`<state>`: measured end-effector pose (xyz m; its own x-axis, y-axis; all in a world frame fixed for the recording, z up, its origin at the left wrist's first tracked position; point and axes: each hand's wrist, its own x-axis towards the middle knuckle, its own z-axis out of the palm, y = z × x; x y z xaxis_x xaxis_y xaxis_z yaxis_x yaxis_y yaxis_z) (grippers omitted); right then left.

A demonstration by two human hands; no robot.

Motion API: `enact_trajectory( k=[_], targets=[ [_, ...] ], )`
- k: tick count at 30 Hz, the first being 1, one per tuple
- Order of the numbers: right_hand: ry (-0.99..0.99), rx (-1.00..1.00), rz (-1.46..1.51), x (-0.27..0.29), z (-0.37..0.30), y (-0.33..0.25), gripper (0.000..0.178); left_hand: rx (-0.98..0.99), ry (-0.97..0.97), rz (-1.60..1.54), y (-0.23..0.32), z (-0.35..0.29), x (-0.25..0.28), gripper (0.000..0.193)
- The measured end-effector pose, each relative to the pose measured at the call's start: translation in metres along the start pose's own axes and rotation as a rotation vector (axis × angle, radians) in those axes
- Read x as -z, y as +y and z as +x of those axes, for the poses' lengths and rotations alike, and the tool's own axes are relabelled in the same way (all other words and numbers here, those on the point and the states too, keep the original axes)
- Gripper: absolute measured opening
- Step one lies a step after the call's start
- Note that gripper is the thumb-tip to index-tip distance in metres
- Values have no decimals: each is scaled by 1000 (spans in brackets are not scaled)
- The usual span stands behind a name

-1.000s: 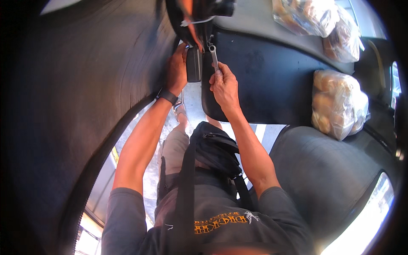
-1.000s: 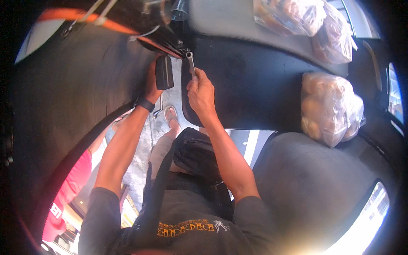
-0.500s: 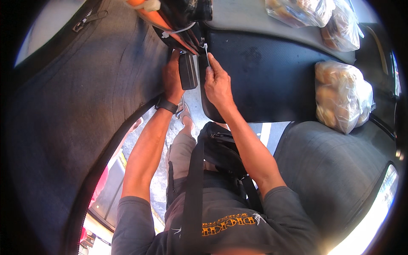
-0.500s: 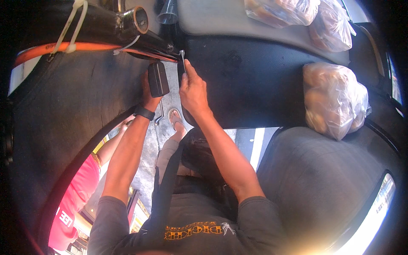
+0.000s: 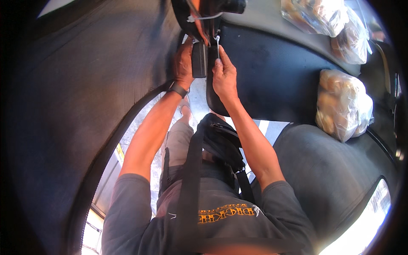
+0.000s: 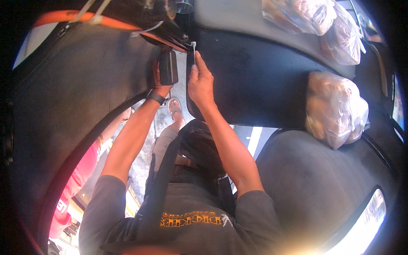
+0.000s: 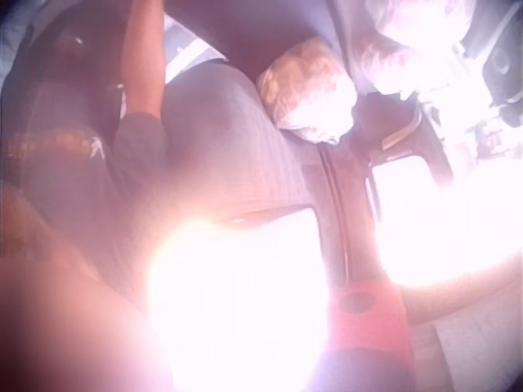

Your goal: The person uses a wrench to tighten bolts on the rear section of a motorcycle, focusing on the area near the seat and exhaust. They repeatedly adjust the tool and reposition their hands to secure the components.

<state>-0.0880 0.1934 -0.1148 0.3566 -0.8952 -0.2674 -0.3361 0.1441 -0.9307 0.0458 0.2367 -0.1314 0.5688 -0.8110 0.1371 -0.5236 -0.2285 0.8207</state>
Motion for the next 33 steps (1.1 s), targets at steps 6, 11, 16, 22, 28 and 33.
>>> enact_trajectory(
  k=[6, 11, 16, 22, 28, 33],
  targets=[
    [-7, -84, 109, -5, 1, -1, 44, 19, 26, -103, -55, -3, -21, 36],
    [52, -94, 200, -3, -1, -8, 34, 108, -107, 37, -15, 23, 25, 34],
    [-64, -257, 414, 13, -43, -20, 26, 626, -126, -659, 15, -4, 58, 28],
    [-212, -389, 521, -2, -116, -23, 27, 767, -130, -1295, 59, -58, 59, 28],
    [-297, -461, 631, 13, -133, -41, 26, 670, -139, -1183, 56, -79, 52, 24],
    [-359, -547, 860, 32, -133, -25, 25, 184, -15, -220, 50, -91, 49, 33]
  ],
)
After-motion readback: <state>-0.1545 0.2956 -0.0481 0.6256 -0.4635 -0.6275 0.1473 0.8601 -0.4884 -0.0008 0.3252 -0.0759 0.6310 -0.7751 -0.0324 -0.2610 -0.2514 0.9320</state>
